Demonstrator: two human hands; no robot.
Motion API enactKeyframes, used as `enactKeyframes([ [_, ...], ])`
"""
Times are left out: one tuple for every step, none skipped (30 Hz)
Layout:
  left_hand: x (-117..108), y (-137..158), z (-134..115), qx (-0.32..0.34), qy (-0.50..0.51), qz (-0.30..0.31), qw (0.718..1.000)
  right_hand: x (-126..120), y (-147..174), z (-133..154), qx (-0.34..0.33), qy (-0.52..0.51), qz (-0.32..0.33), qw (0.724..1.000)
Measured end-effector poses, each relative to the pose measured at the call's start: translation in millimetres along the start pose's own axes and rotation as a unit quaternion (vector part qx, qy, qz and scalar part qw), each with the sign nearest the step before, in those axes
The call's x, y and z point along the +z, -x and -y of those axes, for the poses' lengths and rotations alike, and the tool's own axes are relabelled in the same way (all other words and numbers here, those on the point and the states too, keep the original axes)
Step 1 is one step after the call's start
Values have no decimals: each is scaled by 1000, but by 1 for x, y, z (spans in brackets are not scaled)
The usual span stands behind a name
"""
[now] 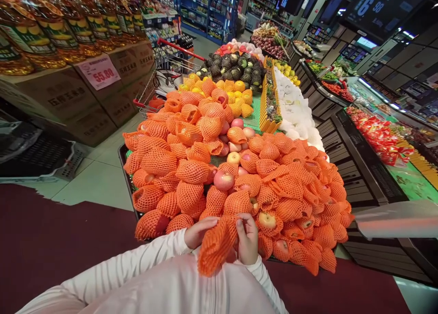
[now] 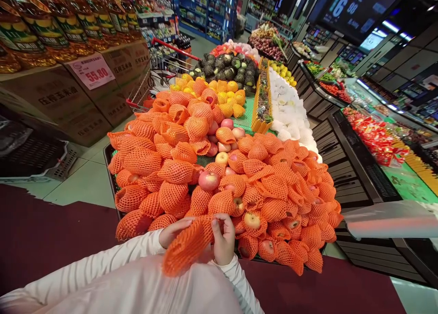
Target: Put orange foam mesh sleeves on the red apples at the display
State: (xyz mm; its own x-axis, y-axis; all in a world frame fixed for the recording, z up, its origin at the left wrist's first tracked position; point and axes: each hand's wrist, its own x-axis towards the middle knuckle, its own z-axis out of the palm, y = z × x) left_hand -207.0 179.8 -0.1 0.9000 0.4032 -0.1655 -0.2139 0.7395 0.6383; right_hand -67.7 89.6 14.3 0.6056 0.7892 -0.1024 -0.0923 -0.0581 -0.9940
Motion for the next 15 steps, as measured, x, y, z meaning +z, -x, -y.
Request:
enactKeyframes([
  [-1,0,-1,-1,17,17,1000,-1,-2,-1,27,-16,-11,999],
  [-3,-2,-2,-4,42,27,999,-1,-3,-2,61,-38,-10,997],
  [-5,-4,-5,1,66,25,997,-1,-4,-4,100,-67,3,993],
  [-8,-6,-9,13,81,9,997,1,-5,-5,138,-99,30,985],
  [-10,-9,-14,25,87,-15,996,4,-5,-7,170,-128,70,975],
  [-13,-12,-19,32,86,-41,995,7,-5,-8,196,-148,123,962],
  [-15,-15,-25,38,77,-64,994,10,-6,-9,212,-155,175,949],
  [-17,-17,-31,45,64,-81,994,13,-8,-8,219,-149,216,940],
  [-18,-20,-36,53,48,-91,993,15,-11,-7,214,-130,242,938],
  [-19,-22,-41,63,34,-97,993,15,-18,-4,192,-94,246,945],
  [-20,-24,-44,75,21,-99,992,15,-27,1,157,-50,231,959],
  [-20,-27,-47,86,9,-98,991,14,-39,6,113,-7,200,973],
  [-20,-31,-49,96,-3,-98,991,14,-54,13,48,62,153,985],
  [-21,-36,-50,106,-15,-101,989,14,-70,19,22,89,131,987],
  [-22,-42,-50,117,-28,-110,987,16,-87,26,-6,119,111,987],
])
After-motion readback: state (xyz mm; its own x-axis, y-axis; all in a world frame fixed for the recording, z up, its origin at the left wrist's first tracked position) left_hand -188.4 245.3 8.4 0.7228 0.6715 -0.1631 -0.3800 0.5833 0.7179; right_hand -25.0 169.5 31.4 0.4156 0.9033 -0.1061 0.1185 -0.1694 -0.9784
